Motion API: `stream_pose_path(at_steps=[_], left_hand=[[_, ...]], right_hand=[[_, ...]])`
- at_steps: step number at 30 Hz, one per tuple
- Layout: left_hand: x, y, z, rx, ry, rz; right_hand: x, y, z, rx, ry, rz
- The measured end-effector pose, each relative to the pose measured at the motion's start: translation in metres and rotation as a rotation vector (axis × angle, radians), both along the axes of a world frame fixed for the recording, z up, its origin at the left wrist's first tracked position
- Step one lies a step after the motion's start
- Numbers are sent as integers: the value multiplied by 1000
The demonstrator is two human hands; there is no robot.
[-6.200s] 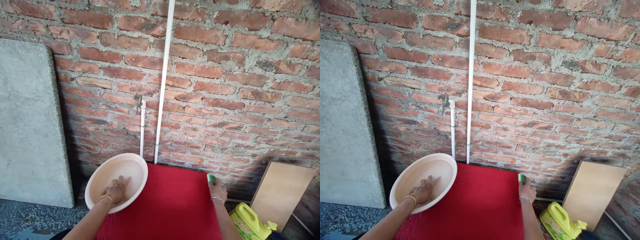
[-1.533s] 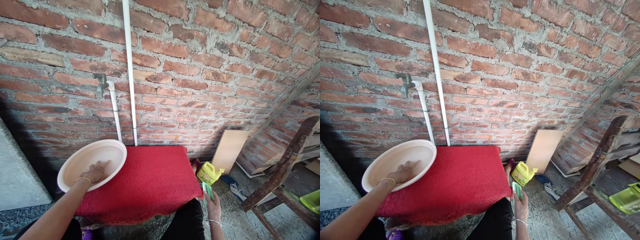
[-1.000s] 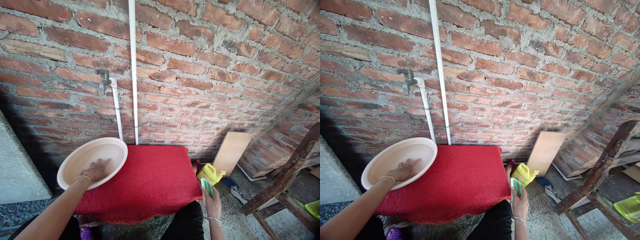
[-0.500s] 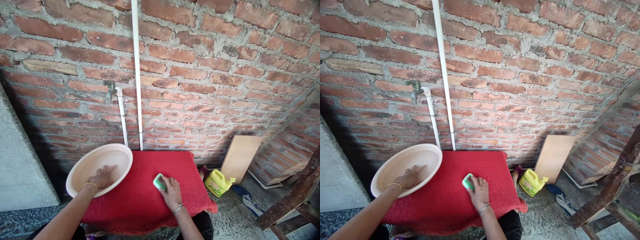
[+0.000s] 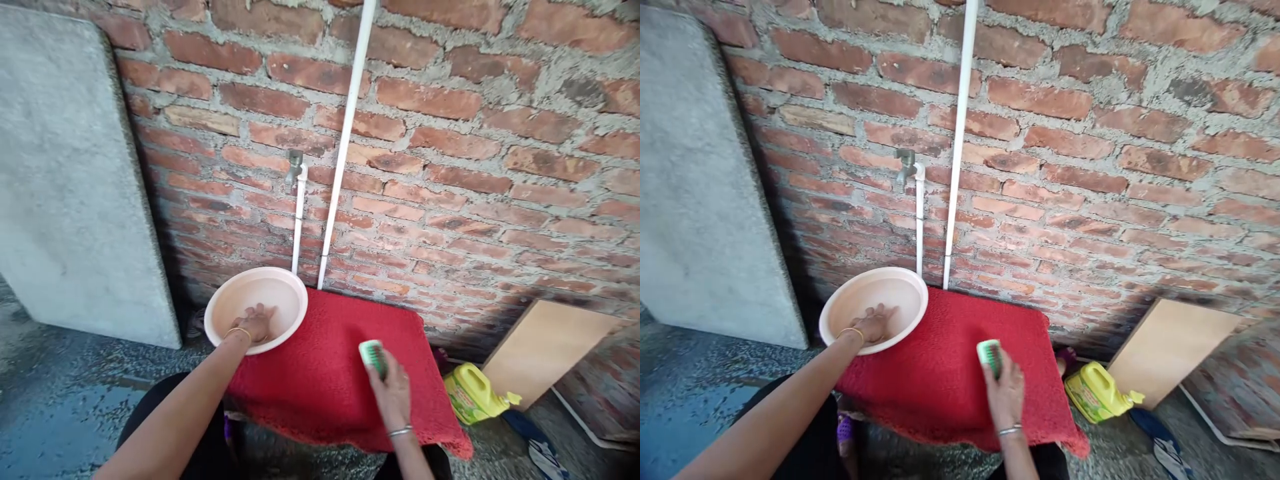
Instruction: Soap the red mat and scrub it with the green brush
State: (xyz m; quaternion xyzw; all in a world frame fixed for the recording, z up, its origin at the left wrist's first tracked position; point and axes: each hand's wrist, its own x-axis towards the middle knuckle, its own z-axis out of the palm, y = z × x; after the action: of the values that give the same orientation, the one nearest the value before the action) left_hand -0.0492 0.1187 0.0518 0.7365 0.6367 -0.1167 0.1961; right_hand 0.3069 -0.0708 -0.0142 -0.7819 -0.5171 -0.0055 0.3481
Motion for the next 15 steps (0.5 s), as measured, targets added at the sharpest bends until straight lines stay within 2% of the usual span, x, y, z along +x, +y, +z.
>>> stream_pose_path(at_steps=[2,4,6,7,8,10,12,15], left_hand=[[0,-2,3,-4,4,-4],[0,-3,6,-4,9,-10],[1,-3,7,-12,9,-4],[1,-2,7,-18,7,-1],[1,-1,6,-23,6,1],[2,1,5,-26,5,1],[3,2,2,-20,14,3],[3,3,-1,-1,7,15]], right_hand=[[-79,14,-1,-60,-20,272],[-146,21,0,-129,-71,442],[-186,24,-1,-187,-142,532],[-194,25,-2,-205,-177,550],[-194,25,-3,-214,-209,549],[-169,24,-8,-206,-258,485],[-119,18,-14,-177,-291,353],[-21,-4,-21,-123,-340,104]])
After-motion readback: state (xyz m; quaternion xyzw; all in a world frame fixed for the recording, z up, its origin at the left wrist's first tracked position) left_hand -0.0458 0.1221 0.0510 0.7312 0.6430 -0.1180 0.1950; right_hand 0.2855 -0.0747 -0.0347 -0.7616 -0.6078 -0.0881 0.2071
